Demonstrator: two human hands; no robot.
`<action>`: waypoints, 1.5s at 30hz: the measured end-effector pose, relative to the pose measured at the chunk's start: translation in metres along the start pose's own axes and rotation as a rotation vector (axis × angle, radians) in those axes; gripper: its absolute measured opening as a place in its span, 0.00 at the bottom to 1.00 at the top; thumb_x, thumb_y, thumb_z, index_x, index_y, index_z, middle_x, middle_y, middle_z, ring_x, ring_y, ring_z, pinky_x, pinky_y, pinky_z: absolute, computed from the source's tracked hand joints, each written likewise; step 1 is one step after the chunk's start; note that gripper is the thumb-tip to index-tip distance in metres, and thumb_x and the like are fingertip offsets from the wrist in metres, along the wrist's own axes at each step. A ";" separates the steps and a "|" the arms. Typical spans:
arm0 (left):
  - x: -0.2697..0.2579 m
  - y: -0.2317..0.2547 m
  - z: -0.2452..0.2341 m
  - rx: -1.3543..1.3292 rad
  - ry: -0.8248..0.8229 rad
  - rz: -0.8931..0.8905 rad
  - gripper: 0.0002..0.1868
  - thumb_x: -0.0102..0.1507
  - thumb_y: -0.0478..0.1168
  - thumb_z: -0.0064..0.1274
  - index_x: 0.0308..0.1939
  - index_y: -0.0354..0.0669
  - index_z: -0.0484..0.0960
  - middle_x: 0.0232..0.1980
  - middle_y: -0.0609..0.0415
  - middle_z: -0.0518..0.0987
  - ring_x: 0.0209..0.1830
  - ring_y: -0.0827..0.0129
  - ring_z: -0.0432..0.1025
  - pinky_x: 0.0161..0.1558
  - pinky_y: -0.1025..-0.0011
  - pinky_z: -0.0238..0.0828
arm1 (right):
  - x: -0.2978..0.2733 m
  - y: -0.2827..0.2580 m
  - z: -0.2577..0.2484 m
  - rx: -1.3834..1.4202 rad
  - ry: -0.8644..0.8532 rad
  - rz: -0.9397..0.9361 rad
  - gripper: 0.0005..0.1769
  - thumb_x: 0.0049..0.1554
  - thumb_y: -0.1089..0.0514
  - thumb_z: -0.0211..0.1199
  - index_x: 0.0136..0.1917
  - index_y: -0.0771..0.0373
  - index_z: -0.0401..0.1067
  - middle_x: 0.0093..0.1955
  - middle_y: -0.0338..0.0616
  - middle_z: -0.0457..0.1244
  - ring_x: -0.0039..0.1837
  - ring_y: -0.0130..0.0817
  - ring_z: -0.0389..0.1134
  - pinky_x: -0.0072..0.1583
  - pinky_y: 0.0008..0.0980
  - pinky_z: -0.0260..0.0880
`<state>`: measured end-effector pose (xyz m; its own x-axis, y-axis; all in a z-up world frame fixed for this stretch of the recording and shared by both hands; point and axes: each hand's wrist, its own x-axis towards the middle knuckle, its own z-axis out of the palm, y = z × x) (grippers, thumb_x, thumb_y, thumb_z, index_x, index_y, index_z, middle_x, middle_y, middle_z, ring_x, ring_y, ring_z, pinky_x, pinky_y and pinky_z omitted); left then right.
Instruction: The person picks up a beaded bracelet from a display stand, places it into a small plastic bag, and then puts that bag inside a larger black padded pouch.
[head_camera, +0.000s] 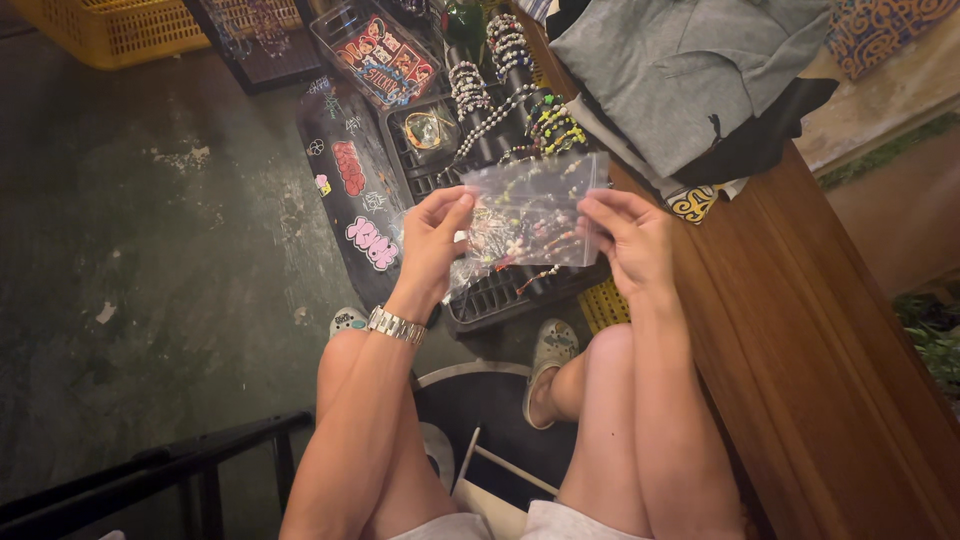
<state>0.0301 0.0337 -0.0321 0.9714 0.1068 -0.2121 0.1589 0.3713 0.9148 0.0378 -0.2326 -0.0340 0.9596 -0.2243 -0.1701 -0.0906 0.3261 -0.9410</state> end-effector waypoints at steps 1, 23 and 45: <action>0.002 -0.002 -0.001 0.000 -0.001 0.000 0.10 0.70 0.42 0.63 0.54 0.47 0.90 0.40 0.59 0.83 0.35 0.80 0.74 0.31 0.81 0.83 | 0.001 0.001 0.000 0.000 0.001 0.000 0.13 0.58 0.64 0.78 0.56 0.63 0.81 0.50 0.51 0.76 0.48 0.41 0.81 0.54 0.42 0.88; -0.019 0.000 0.022 0.288 -0.443 0.452 0.08 0.67 0.43 0.69 0.48 0.49 0.89 0.35 0.58 0.86 0.38 0.76 0.80 0.49 0.64 0.84 | -0.035 -0.059 0.041 -0.242 -0.351 -0.035 0.15 0.58 0.58 0.78 0.58 0.64 0.83 0.34 0.42 0.70 0.33 0.20 0.68 0.38 0.19 0.75; -0.008 0.015 0.012 -0.319 -0.208 -0.078 0.15 0.76 0.47 0.52 0.52 0.37 0.82 0.51 0.36 0.88 0.48 0.43 0.86 0.43 0.45 0.88 | -0.047 -0.021 0.037 0.024 -0.457 0.188 0.20 0.68 0.63 0.59 0.68 0.79 0.74 0.59 0.65 0.73 0.55 0.50 0.78 0.50 0.51 0.86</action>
<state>0.0265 0.0270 -0.0122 0.9788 -0.1106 -0.1725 0.2028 0.6423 0.7391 0.0043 -0.1950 0.0047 0.9464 0.2645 -0.1854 -0.2723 0.3445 -0.8984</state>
